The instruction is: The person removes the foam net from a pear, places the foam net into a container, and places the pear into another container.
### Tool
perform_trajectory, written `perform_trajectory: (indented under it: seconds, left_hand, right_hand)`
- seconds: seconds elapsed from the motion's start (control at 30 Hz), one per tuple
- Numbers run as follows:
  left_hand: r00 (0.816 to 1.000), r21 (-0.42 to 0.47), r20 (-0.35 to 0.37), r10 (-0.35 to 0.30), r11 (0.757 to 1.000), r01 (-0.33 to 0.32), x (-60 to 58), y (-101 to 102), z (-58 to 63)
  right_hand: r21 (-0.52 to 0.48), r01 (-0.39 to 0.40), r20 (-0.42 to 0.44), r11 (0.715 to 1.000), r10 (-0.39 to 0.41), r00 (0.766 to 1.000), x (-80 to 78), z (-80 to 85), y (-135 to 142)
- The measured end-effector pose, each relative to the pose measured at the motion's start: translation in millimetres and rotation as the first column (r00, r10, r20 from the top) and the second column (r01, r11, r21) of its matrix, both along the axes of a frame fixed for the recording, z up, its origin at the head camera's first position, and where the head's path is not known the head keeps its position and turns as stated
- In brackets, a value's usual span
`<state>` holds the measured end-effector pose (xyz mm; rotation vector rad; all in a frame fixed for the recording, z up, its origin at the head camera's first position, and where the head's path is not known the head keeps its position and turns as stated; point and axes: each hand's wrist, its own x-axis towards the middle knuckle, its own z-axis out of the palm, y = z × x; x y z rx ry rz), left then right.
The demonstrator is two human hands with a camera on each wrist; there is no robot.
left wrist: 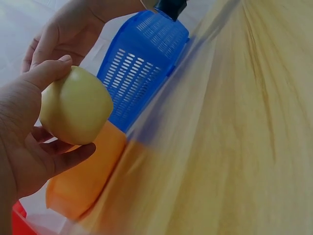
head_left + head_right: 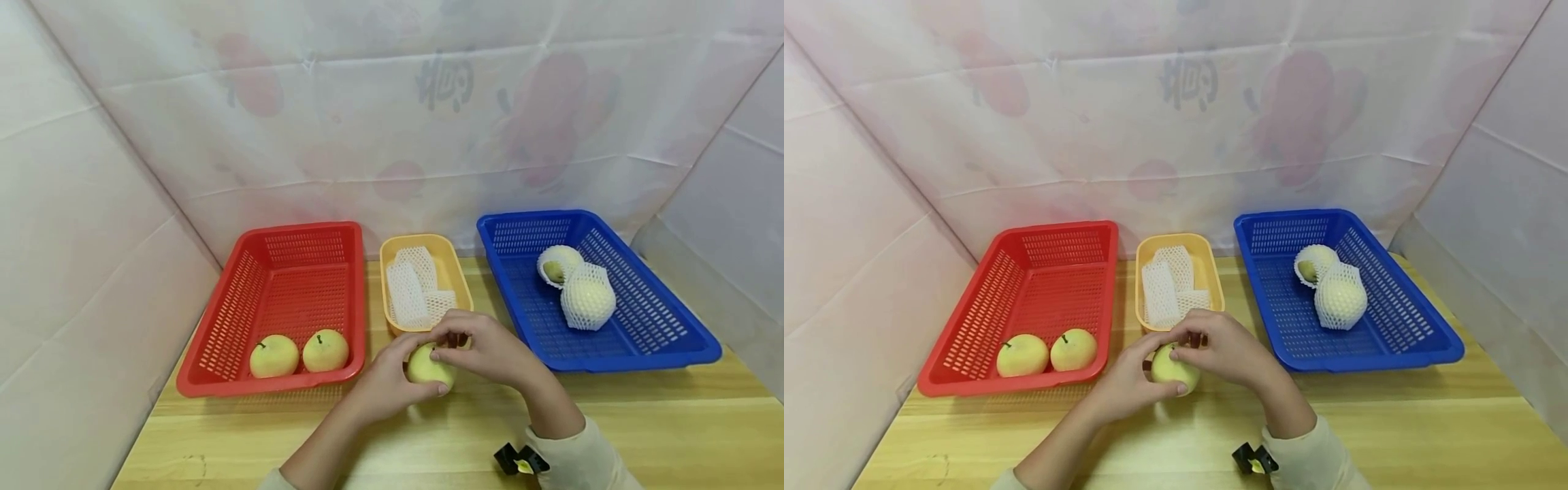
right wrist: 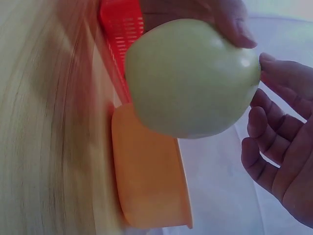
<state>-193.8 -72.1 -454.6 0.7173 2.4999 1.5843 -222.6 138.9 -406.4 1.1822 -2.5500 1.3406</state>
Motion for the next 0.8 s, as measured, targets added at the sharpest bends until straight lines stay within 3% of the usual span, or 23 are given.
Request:
perform_trajectory:
  seconds: [0.33, 0.57, 0.8]
  left_hand:
    - [0.997, 0.165, 0.077, 0.018, 0.986, -0.030, 5.1, 0.2, 14.1]
    - [0.981, 0.316, 0.190, 0.030, 0.944, -0.090, 7.8, 0.6, 21.4]
    - [0.984, 0.413, 0.176, -0.004, 0.908, -0.070, 8.4, -0.1, 25.5]
  right_hand:
    - [-0.018, -0.011, -0.044, 1.000, 0.010, 0.999, 1.4, 5.6, 6.6]
    - [-0.054, -0.100, 0.004, 0.994, 0.100, 0.995, -0.1, 7.6, 7.1]
    - [-0.074, -0.112, 0.075, 0.991, 0.118, 0.990, -0.9, 6.5, 7.8]
